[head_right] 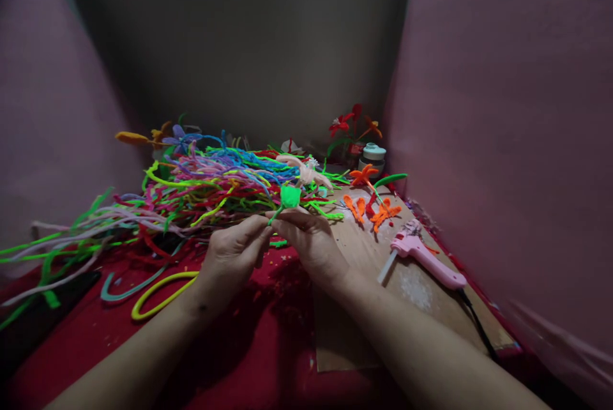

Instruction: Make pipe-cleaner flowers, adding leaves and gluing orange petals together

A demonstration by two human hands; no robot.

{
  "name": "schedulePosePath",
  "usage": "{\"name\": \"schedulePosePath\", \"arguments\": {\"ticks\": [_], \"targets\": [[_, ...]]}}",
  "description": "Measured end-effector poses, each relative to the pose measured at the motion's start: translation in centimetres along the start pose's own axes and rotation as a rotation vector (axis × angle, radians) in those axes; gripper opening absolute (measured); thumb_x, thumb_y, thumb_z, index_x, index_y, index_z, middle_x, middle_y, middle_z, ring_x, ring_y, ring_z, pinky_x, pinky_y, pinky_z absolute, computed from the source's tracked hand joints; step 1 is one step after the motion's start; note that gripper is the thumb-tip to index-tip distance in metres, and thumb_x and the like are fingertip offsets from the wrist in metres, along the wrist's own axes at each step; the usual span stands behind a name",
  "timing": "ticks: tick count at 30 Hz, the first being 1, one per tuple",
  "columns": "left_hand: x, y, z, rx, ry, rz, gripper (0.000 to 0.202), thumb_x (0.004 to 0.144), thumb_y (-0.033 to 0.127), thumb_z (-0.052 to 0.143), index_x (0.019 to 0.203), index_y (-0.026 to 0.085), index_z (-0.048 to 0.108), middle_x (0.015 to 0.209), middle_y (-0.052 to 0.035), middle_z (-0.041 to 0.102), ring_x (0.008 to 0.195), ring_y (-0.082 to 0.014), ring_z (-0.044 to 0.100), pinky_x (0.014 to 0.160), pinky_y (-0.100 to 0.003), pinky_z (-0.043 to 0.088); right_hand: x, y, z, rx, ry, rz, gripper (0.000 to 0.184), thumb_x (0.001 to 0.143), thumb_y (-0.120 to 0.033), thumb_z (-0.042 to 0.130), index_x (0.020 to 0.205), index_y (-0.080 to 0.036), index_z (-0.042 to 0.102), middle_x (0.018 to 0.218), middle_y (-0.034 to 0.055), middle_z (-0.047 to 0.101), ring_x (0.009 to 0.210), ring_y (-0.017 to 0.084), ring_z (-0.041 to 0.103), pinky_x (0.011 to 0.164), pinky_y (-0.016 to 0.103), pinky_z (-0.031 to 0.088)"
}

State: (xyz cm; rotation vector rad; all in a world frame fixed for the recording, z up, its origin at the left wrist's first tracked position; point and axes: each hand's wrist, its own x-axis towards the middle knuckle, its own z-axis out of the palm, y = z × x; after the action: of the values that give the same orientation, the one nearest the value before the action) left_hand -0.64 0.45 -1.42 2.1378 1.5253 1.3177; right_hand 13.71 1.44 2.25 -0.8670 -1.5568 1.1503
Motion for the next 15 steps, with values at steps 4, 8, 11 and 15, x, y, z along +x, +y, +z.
{"name": "schedulePosePath", "arguments": {"ticks": [4, 8, 11, 15], "targets": [[0.0, 0.0, 0.1, -0.118, -0.029, -0.078, 0.02, 0.085, 0.024, 0.048, 0.071, 0.019, 0.062, 0.044, 0.0066, 0.045, 0.041, -0.0073, 0.039, 0.045, -0.019, 0.032, 0.2, 0.3, 0.1, -0.01, 0.02, 0.023, 0.003, 0.068, -0.026, 0.073, 0.068, -0.027, 0.075, 0.075, 0.0009, 0.068, 0.082, 0.022, 0.061, 0.075, 0.033, 0.049], [0.2, 0.1, 0.0, -0.287, -0.078, -0.191, 0.019, 0.083, 0.028, 0.05, 0.073, 0.017, 0.062, 0.047, 0.0065, 0.043, 0.039, -0.0064, 0.037, 0.042, -0.019, 0.031, 0.3, 0.7, -0.1, 0.05, -0.005, 0.077, 0.004, 0.066, -0.025, 0.074, 0.07, -0.026, 0.075, 0.077, 0.0015, 0.07, 0.082, 0.022, 0.061, 0.077, 0.034, 0.049], [0.4, 0.4, -0.2, -0.449, -0.143, -0.3, 0.022, 0.082, 0.03, 0.051, 0.066, 0.016, 0.058, 0.048, 0.0059, 0.044, 0.038, -0.0061, 0.039, 0.039, -0.019, 0.031, 0.6, 1.5, -0.1, 0.155, -0.024, 0.083, 0.006, 0.067, -0.027, 0.073, 0.072, -0.024, 0.075, 0.081, 0.0025, 0.072, 0.08, 0.021, 0.062, 0.078, 0.035, 0.049], [0.7, 0.6, -0.6, -0.638, -0.215, -0.415, 0.023, 0.08, 0.03, 0.055, 0.062, 0.015, 0.054, 0.047, 0.0056, 0.047, 0.034, -0.0051, 0.039, 0.036, -0.018, 0.029, 1.0, 3.2, 0.1, 0.31, -0.035, 0.108, 0.008, 0.068, -0.025, 0.071, 0.075, -0.022, 0.073, 0.081, 0.0027, 0.072, 0.078, 0.019, 0.062, 0.078, 0.034, 0.048]]}}
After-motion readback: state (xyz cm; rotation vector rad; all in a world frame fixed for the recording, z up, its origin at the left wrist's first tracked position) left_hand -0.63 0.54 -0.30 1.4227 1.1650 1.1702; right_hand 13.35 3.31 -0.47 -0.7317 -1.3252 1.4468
